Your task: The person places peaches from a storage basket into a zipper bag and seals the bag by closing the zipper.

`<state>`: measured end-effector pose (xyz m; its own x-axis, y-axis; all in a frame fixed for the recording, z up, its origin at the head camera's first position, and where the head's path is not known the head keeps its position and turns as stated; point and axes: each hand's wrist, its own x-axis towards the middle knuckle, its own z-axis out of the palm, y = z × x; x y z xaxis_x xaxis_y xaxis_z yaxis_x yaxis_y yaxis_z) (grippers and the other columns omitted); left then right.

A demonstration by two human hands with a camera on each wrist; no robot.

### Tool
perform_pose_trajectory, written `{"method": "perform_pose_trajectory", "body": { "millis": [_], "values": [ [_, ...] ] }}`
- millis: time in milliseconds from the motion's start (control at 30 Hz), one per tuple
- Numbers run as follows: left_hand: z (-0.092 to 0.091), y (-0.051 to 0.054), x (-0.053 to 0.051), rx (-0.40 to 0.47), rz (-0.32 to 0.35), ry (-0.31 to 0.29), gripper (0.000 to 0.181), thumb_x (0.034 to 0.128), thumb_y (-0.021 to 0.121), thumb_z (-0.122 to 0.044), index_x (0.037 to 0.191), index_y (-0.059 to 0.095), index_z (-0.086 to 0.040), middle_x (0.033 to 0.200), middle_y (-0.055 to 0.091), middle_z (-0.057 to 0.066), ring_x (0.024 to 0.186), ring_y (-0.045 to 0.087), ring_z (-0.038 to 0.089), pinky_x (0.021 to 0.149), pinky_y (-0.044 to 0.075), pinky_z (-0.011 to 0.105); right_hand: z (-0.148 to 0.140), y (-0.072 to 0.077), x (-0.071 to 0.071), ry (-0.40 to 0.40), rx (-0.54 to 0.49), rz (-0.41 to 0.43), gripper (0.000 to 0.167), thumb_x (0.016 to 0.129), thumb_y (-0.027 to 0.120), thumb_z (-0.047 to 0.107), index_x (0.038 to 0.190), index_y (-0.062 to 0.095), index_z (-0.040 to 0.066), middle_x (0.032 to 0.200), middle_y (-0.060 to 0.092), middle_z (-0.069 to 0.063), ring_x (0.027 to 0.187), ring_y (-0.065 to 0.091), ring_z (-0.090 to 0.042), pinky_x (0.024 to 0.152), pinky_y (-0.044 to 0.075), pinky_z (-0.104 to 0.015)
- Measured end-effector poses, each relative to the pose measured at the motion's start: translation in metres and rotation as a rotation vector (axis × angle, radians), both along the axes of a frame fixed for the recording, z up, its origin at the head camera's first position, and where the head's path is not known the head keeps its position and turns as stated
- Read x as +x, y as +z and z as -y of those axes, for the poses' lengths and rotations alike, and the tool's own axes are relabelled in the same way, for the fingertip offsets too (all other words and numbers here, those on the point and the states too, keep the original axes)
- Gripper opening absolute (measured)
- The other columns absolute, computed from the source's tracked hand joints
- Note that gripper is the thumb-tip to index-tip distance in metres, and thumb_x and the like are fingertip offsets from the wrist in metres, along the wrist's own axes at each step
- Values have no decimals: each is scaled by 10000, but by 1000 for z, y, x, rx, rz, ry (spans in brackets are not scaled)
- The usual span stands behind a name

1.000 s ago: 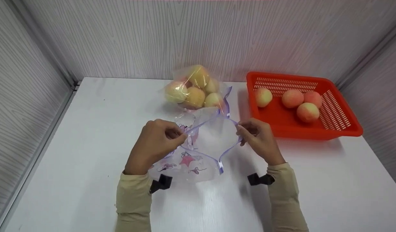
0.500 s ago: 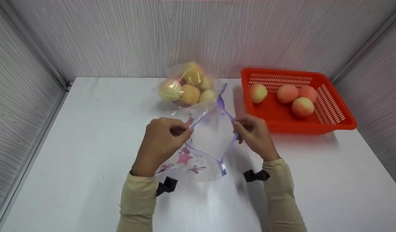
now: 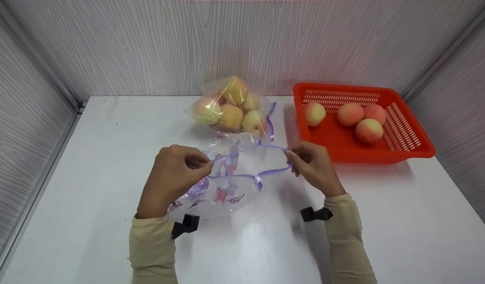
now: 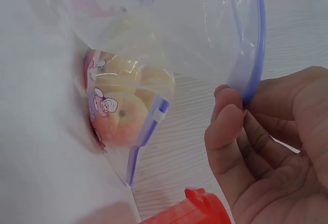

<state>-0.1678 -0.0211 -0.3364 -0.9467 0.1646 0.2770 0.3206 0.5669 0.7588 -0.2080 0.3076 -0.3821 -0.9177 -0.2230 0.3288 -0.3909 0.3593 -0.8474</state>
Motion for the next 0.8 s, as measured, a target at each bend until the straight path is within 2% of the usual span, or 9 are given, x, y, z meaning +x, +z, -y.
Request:
{"method": "perform_pose_trajectory", "body": {
  "millis": [133, 333, 400, 467, 567, 667, 733, 800],
  "values": [
    [-18, 0, -1, 72, -75, 19, 49, 843, 793, -111, 812, 808, -76, 739, 731, 0, 655, 666, 122, 659, 590, 328, 8, -1, -2, 50, -70, 46, 92, 967, 687, 65, 996, 713, -19, 772, 664, -139, 575, 587, -234, 533, 571, -278],
    [-44, -2, -5, 147, -145, 16, 61, 830, 787, -95, 772, 790, -75, 693, 713, -29, 617, 646, 74, 626, 575, 299, 14, 4, -5, 48, -91, 88, 137, 990, 656, 76, 1078, 693, -24, 801, 670, -152, 603, 593, -242, 552, 576, -284],
    [-46, -3, -5, 166, -145, 22, 65, 837, 785, -92, 774, 786, -74, 692, 706, -34, 616, 637, 75, 625, 573, 294, 13, 9, -5, 42, -75, 83, 173, 997, 651, 96, 1113, 687, -27, 842, 682, -148, 634, 605, -245, 575, 579, -281],
    [-46, -5, -4, 177, -148, 30, 65, 841, 786, -94, 779, 785, -75, 696, 704, -33, 622, 637, 75, 630, 574, 291, 8, 18, -3, 10, -52, 35, 208, 1003, 649, 125, 1156, 681, -12, 906, 690, -139, 696, 624, -256, 622, 586, -276],
    [-45, -6, -2, 178, -144, 49, 61, 847, 789, -97, 792, 787, -70, 704, 703, -25, 629, 637, 86, 635, 576, 286, -9, 38, -4, -97, -35, -61, 254, 1000, 656, 141, 1208, 659, -5, 1014, 684, -110, 804, 633, -241, 659, 574, -248],
    [-44, -6, 0, 177, -137, 57, 58, 849, 794, -97, 806, 787, -60, 717, 706, -14, 634, 638, 93, 641, 581, 277, -33, 59, -14, -261, 18, -143, 305, 995, 665, 158, 1246, 628, -11, 1086, 661, -109, 888, 619, -215, 697, 541, -222],
    [-44, -6, 0, 174, -136, 56, 59, 851, 795, -98, 812, 786, -56, 721, 708, -11, 636, 637, 95, 645, 581, 273, -50, 72, -25, -388, 101, -151, 360, 995, 661, 205, 1288, 603, 5, 1158, 650, -109, 952, 596, -193, 753, 517, -221],
    [-44, -6, 0, 173, -133, 53, 59, 852, 796, -100, 814, 786, -56, 722, 708, -12, 636, 635, 95, 644, 581, 272, -67, 82, -38, -486, 186, -115, 443, 996, 651, 262, 1357, 558, 24, 1244, 621, -135, 1027, 565, -217, 844, 498, -280]
  ]
}}
